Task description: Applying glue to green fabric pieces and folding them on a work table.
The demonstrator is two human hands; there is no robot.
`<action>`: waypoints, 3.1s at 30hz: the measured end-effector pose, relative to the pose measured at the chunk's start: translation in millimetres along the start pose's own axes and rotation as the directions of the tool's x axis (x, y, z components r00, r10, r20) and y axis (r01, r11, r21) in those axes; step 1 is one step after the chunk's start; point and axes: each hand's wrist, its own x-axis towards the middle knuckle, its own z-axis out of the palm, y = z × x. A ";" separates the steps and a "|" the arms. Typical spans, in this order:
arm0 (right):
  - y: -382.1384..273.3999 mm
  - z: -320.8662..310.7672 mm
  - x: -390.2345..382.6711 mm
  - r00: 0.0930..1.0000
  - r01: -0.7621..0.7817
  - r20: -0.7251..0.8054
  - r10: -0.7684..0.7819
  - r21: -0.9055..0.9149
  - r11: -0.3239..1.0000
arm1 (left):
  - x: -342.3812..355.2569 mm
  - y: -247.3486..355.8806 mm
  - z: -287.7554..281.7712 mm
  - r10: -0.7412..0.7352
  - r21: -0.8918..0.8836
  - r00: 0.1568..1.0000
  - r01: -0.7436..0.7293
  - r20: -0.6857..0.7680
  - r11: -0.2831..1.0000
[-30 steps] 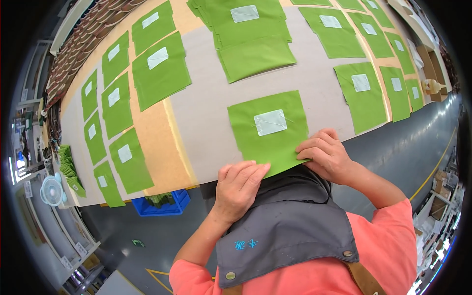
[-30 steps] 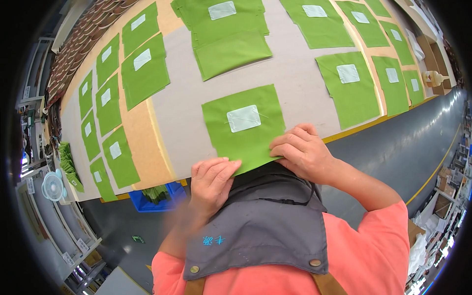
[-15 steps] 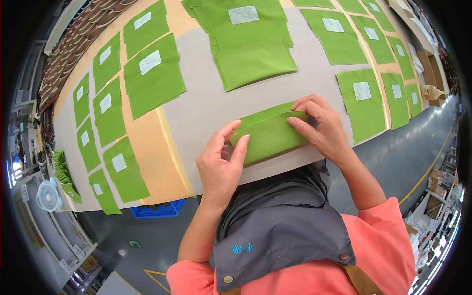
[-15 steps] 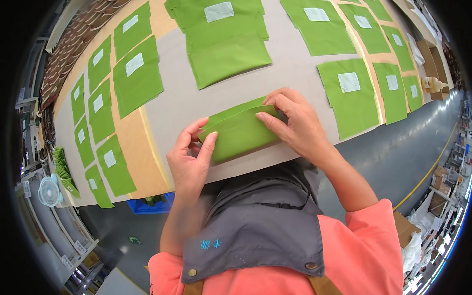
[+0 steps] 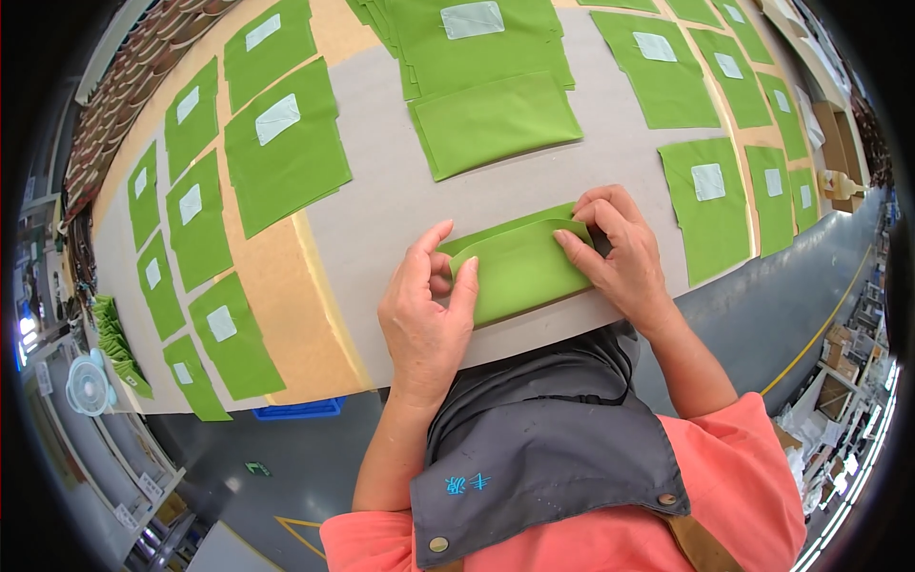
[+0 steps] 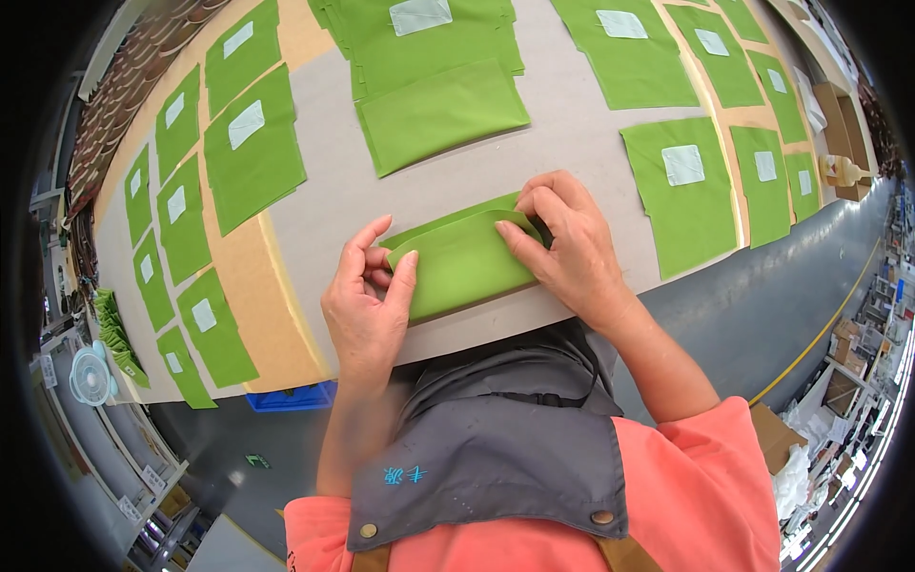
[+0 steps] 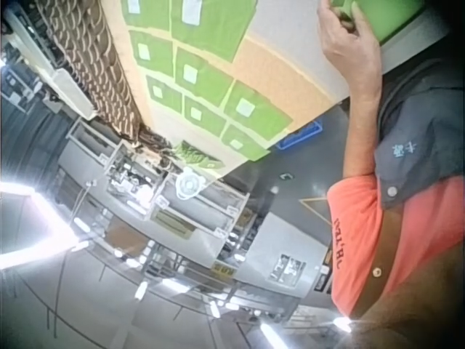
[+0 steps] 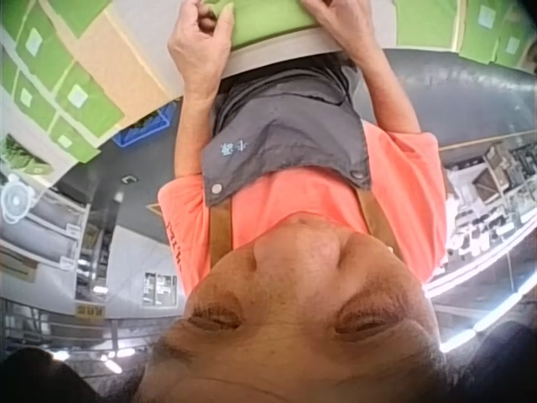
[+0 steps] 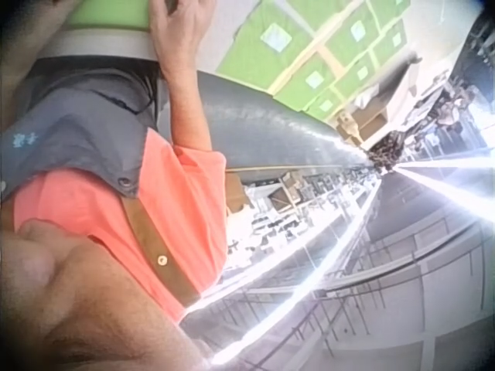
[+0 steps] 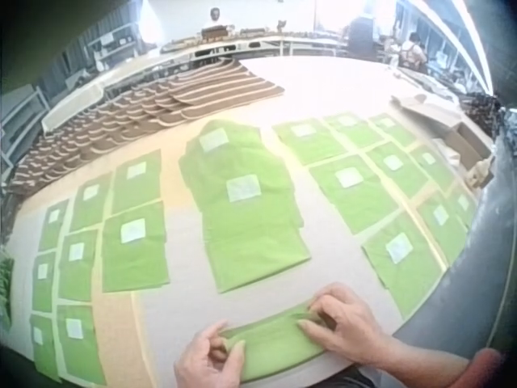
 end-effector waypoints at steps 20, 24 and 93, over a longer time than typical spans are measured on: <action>2.2 5.7 0.3 0.999 0.032 -0.035 -0.033 -0.031 0.999 | 2.6 3.6 4.2 0.005 0.106 1.000 -0.002 -0.027 0.994; 1.6 5.9 0.0 0.999 0.031 -0.039 -0.032 -0.038 0.999 | 2.8 5.0 3.9 0.004 0.117 0.999 0.000 -0.032 0.993; 0.5 8.6 -0.9 0.999 0.012 -0.047 -0.014 -0.046 0.999 | -25.2 9.5 31.1 0.478 0.364 0.858 -0.513 0.190 0.777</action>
